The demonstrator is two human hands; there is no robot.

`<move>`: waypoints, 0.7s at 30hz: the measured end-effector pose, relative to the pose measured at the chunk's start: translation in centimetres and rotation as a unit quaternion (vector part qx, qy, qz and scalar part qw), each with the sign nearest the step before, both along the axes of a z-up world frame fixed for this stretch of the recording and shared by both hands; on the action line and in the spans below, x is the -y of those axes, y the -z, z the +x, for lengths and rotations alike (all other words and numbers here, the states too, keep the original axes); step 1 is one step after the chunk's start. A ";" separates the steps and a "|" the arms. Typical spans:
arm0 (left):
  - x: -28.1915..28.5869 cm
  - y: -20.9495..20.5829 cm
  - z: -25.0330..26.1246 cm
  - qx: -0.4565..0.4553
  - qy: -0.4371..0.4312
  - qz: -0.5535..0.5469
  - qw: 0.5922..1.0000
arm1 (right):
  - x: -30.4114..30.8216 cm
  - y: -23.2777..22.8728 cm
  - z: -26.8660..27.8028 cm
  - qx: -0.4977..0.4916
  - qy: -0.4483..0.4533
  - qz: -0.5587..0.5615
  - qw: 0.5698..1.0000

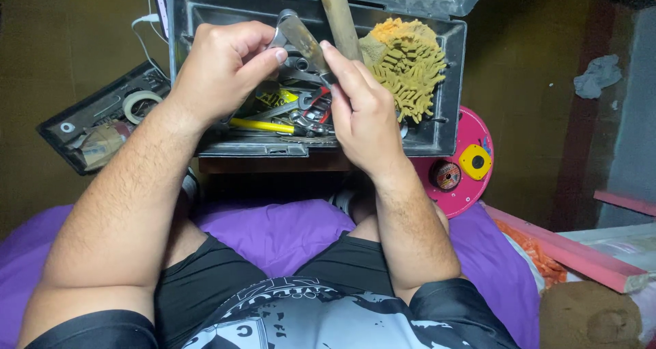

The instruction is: The person cleans a metal wrench with a yellow microfiber cloth, then uses a yellow utility knife to scrape residue off the wrench. They also use a hammer to tap the wrench and later wrap a small metal piece with tape. The person continues to clean the wrench with the cloth throughout the clip.

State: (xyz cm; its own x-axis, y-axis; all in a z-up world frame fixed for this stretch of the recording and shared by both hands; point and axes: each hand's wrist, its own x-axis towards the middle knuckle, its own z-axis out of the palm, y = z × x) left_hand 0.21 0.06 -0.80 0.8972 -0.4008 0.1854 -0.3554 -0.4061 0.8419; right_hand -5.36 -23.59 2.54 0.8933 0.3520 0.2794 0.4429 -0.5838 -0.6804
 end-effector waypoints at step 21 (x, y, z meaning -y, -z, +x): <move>-0.3 0.1 0.1 0.054 -0.064 -0.059 0.995 | 2.8 -3.1 0.5 -0.047 -0.022 -0.089 0.995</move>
